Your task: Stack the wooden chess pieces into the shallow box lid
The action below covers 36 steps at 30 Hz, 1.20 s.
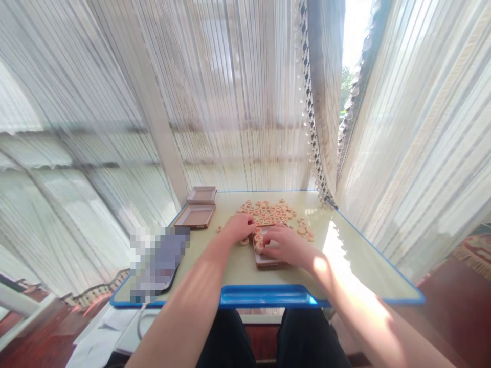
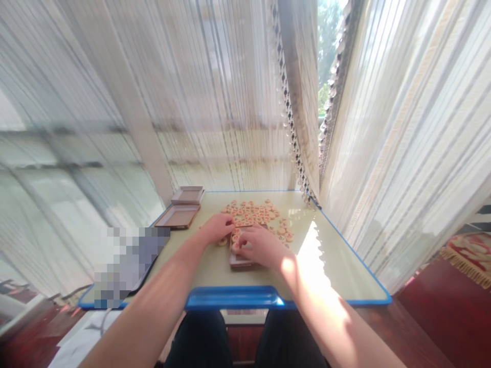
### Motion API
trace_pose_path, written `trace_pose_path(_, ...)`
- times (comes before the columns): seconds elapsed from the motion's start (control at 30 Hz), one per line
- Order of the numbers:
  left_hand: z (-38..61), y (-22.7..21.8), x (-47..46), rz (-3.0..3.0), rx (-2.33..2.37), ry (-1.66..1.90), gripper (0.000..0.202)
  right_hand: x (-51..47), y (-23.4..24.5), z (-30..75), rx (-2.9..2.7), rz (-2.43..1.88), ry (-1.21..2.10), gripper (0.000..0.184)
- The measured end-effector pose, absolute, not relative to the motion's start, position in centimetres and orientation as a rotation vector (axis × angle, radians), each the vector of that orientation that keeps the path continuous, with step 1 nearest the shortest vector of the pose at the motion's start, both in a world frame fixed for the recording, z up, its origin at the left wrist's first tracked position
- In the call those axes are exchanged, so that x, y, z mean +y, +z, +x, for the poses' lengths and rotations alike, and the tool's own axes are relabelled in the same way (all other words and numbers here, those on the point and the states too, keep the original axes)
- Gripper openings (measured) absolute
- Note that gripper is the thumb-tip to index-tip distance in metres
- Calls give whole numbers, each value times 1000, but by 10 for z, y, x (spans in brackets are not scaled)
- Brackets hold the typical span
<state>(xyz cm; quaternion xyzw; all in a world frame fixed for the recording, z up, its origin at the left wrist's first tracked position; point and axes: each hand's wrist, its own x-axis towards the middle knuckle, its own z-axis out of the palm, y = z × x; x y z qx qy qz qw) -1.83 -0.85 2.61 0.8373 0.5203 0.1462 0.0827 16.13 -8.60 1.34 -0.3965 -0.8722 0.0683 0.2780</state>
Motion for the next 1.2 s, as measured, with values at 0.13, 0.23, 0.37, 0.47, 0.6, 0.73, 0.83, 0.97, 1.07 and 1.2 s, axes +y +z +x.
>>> trace_pose_path(0.13,-17,27,-9,2518,1580,409,15,-84,11,161,-2313,-1040,175,12)
trace_pose_path(0.23,-17,28,-10,2540,1578,405,15,-83,11,161,-2264,-1038,139,13)
trace_pose_path(0.37,-17,29,-10,2538,1573,399,14,-83,11,162,-2277,-1045,101,10)
trace_pose_path(0.47,-18,28,-10,2546,1562,400,15,-81,9,163,-2302,-1025,123,12)
trace_pose_path(0.6,-18,26,-8,2546,1571,401,15,-82,8,163,-2280,-1050,130,10)
trace_pose_path(0.73,-19,26,-8,2549,1568,394,15,-85,12,162,-2243,-1055,172,7)
trace_pose_path(0.83,-17,26,-10,2561,1588,394,17,-82,16,168,-2090,-1143,254,11)
trace_pose_path(0.97,-14,26,-11,2561,1631,424,20,-70,20,192,-1583,-1470,268,26)
trace_pose_path(1.07,-13,26,-11,2557,1631,420,20,-61,19,207,-1398,-1662,241,28)
trace_pose_path(1.2,-15,27,-12,2575,1569,420,21,-56,12,209,-1403,-1734,216,29)
